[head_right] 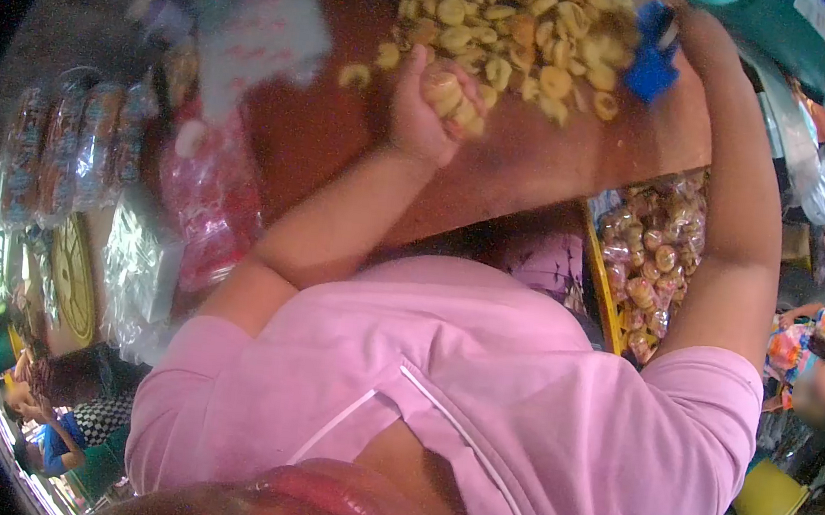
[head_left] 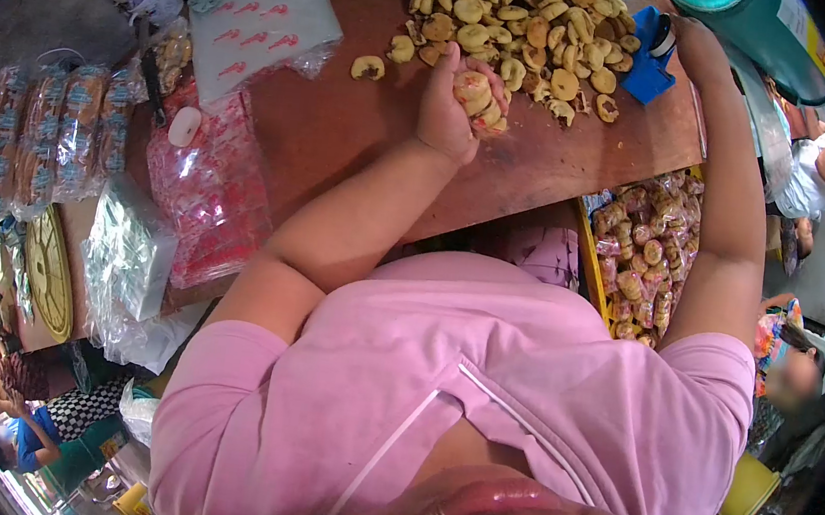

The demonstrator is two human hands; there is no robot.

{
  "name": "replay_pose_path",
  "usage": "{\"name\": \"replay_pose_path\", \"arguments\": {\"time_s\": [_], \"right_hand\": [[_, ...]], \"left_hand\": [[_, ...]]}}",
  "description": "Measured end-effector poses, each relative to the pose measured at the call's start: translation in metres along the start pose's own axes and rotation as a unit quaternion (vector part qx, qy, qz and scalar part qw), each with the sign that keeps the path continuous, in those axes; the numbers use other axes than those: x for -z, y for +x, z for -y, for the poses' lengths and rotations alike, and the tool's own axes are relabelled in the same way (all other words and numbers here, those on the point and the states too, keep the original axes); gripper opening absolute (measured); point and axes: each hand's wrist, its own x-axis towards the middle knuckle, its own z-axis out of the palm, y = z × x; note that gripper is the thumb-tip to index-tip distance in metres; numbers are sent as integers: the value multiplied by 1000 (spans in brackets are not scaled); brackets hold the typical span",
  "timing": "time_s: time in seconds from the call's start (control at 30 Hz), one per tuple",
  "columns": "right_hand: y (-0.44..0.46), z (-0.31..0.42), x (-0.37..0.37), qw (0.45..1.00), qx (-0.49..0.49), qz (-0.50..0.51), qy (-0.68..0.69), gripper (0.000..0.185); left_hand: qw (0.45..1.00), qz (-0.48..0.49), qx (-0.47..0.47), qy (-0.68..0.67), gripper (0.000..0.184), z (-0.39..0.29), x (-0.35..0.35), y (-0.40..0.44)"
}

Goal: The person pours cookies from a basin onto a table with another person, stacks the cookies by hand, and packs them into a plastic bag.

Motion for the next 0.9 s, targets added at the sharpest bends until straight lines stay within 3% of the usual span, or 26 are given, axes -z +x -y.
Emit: {"name": "replay_pose_path", "arguments": {"time_s": [0.9], "right_hand": [[-1, -5, -11, 998, 9, -47, -29, 26]], "left_hand": [[998, 9, -19, 60, 55, 4, 5, 1]]}}
